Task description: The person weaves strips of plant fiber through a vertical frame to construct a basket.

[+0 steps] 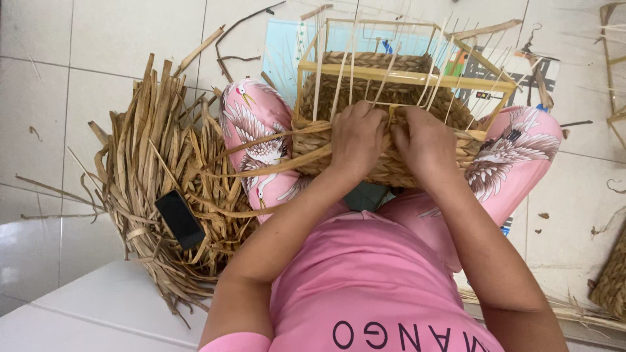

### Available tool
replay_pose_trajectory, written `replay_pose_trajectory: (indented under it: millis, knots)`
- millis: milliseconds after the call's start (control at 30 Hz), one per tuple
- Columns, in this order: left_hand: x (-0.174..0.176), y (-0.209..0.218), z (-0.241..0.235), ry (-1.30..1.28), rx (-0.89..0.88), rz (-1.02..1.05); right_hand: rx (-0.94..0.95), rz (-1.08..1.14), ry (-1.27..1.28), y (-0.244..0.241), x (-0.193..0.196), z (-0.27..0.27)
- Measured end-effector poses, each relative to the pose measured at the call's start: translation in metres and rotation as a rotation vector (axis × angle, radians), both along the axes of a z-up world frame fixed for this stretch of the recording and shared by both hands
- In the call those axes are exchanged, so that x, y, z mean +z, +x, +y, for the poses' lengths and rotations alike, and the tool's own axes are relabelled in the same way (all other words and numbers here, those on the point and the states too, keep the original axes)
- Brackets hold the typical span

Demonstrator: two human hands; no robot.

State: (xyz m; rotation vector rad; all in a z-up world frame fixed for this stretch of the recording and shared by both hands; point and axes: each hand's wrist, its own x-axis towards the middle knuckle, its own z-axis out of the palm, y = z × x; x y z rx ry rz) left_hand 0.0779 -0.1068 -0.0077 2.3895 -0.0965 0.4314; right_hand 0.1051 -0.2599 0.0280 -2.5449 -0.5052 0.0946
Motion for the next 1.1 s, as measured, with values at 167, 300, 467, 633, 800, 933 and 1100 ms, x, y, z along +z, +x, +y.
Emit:
replay_pose_trajectory:
  millis: [167,300,467,633,800,933,1100]
  knots:
    - [0.006,-0.001,0.001,0.046,-0.036,0.117,-0.003,-0.028,0.1,-0.002,-0.004,0.0]
    - [0.025,-0.016,0.029,0.109,-0.06,-0.046,-0.009,-0.085,0.061,-0.008,-0.006,0.002]
    - [0.047,-0.022,0.06,0.361,-0.188,-0.056,0.057,-0.175,0.114,-0.012,-0.003,0.0]
    - [0.054,-0.03,0.071,0.37,-0.258,-0.091,0.112,0.048,0.248,0.003,0.0,-0.013]
    - [0.047,-0.027,0.08,0.313,-0.207,-0.002,0.013,0.429,0.244,0.023,0.009,-0.014]
    - [0.05,-0.028,0.069,0.296,-0.254,-0.031,-0.055,0.585,0.342,0.021,0.017,-0.009]
    - [0.036,-0.014,0.042,0.263,-0.213,-0.145,0.095,-0.075,0.124,-0.002,0.016,-0.009]
